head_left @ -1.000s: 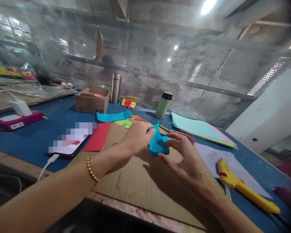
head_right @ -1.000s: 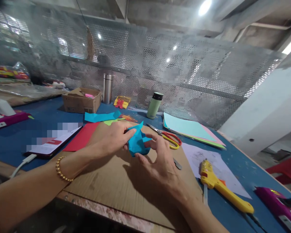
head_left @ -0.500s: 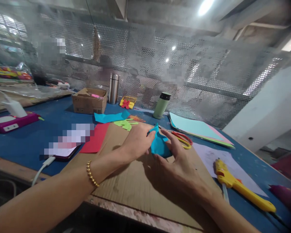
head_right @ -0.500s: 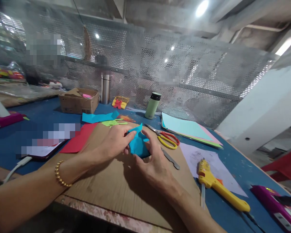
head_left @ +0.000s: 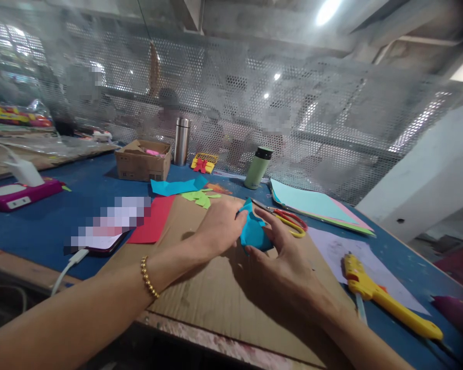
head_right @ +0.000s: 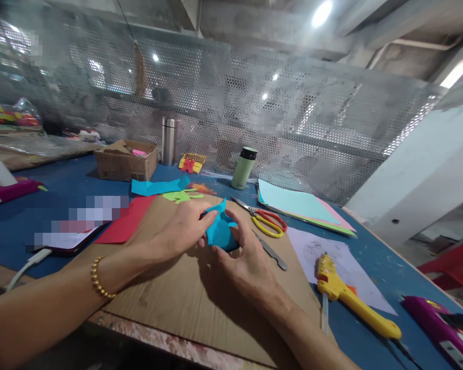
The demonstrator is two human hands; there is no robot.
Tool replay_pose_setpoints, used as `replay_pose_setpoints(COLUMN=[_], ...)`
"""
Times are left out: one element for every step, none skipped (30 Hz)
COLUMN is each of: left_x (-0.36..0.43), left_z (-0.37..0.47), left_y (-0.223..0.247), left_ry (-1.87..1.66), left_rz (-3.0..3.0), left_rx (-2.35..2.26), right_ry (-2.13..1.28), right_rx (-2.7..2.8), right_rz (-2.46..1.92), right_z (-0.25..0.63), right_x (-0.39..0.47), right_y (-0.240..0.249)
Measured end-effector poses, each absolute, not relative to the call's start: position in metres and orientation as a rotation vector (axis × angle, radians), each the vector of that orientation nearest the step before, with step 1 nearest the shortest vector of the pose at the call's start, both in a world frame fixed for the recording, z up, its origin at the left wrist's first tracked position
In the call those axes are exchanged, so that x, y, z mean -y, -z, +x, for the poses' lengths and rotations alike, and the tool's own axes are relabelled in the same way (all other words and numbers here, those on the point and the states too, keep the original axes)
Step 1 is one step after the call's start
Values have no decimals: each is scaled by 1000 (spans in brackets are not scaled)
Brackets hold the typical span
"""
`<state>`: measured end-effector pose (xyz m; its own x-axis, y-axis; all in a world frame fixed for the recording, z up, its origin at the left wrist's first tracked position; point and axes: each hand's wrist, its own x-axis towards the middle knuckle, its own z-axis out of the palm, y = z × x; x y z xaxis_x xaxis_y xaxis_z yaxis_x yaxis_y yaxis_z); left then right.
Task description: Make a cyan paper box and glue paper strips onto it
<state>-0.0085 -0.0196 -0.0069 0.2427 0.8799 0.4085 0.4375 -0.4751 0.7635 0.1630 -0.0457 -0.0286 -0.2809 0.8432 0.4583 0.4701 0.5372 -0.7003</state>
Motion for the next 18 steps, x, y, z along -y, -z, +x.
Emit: replay_pose_setpoints(left_x=[19, 18, 18, 18, 18, 18, 18, 19, 20, 20, 21, 21, 21, 21, 20, 20, 20, 20], left_z=[-9, -9, -9, -9, -9, -9, -9, -9, -8, -8, -8, -8, -8, -8, -8, -9, -9, -9], left_y=[7, 8, 8, 8, 8, 8, 8, 8, 7, 7, 7, 7, 7, 7, 7, 7, 7, 7], left_ry=[-1158, -1160, -1165, -1173, -1179, -1181, -1181, -1181, -1180, -1179, -1177, -1176, -1175, -1170, -1167, -1164, -1160, -1158], left_rz=[2022, 2027, 2032, 2037, 2040, 2041, 2040, 2036, 2033, 2031, 2030, 2029, 2027, 2024, 2022, 2021, 2023, 2027], left_rx=[-1198, -1194, -1187, -1182, -1178, -1176, -1180, -1187, -1193, -1198, -1200, -1202, -1204, -1207, -1213, -1221, -1230, -1238], right_ry=[-556, -550, -538, -526, -516, -516, -522, -531, -537, -540, -539, -534, -526, -516, -508, -505, -508, -517], right_rx=[1934, 1938, 1941, 1940, 1935, 1931, 1927, 1924, 1923, 1924, 1928, 1930, 1930, 1930, 1929, 1928, 1927, 1929], right_rz=[-1070, -1075, -1082, -1091, -1100, -1107, -1110, -1113, -1112, -1107, -1098, -1091, -1089, -1090, -1095, -1098, -1102, -1105], right_z=[163, 163, 164, 164, 164, 164, 164, 164, 164, 164, 164, 164, 165, 165, 165, 166, 166, 166], right_x=[46, 45, 46, 46, 46, 46, 47, 47, 47, 46, 46, 46, 46, 45, 45, 45, 45, 45], right_y=[28, 28, 28, 28, 28, 28, 28, 28, 28, 29, 29, 30, 30, 30, 31, 31, 31, 31])
